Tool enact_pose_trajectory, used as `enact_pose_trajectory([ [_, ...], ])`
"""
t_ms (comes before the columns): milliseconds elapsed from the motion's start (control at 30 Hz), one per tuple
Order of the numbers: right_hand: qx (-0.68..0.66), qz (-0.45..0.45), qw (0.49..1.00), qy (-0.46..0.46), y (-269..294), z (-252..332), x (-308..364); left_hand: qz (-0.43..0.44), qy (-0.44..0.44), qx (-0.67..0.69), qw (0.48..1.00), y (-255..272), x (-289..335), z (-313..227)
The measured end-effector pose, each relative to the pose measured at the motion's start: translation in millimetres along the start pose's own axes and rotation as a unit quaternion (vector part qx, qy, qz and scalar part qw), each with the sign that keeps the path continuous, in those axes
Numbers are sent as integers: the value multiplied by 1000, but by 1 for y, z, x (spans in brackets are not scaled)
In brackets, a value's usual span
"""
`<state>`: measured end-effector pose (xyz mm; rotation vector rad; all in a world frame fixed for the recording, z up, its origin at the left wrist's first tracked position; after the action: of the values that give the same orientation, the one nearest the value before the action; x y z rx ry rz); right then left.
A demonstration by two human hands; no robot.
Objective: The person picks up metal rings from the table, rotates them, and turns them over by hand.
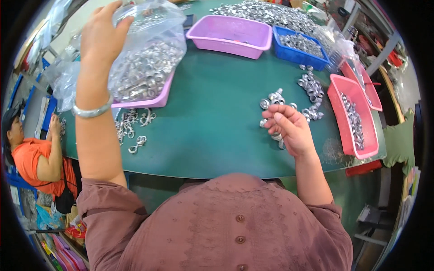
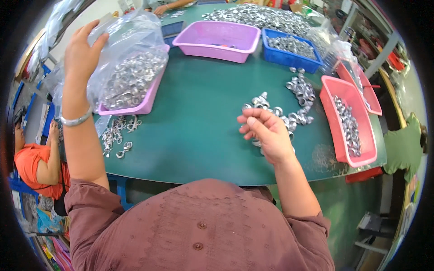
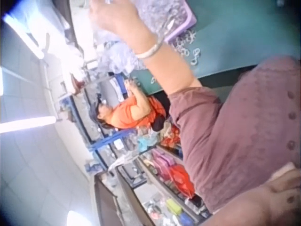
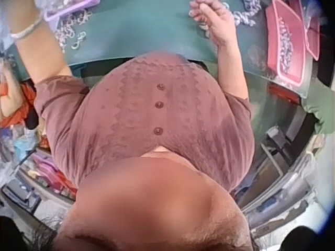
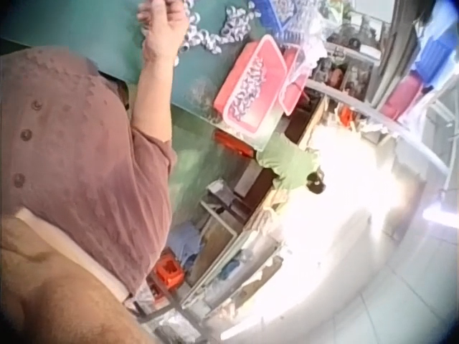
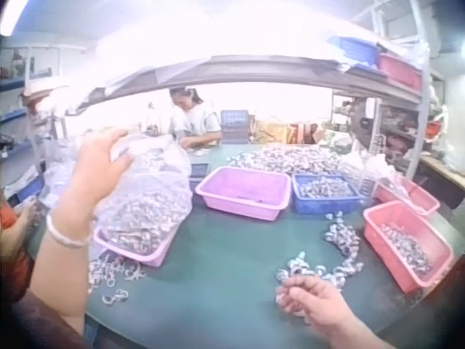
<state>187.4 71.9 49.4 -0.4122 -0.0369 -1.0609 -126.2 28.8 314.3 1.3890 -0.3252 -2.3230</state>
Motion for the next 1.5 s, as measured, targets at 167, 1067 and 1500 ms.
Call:
enact_pose_trajectory([
  [167,199,-159,965,63,52,24,0,-218,-116,184,951,30,-4,-116],
  [1067,712,-212,629,229,-11,19,-37,238,88,615,747,-101,111,-305],
  [1500,423,-79,902,22,10,4,-32,243,251,781,517,-115,144,-301],
])
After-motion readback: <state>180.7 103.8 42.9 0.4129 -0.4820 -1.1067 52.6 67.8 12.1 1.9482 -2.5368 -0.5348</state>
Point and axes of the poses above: each hand's wrist, its own x-axis away from the middle knuckle, its own y-axis out of the back of the hand, z = x × y, the point moved 10 cm from there along -x, towards the middle knuckle, and after that the axes turned 15 degrees about -y, right-handed, at the moved point
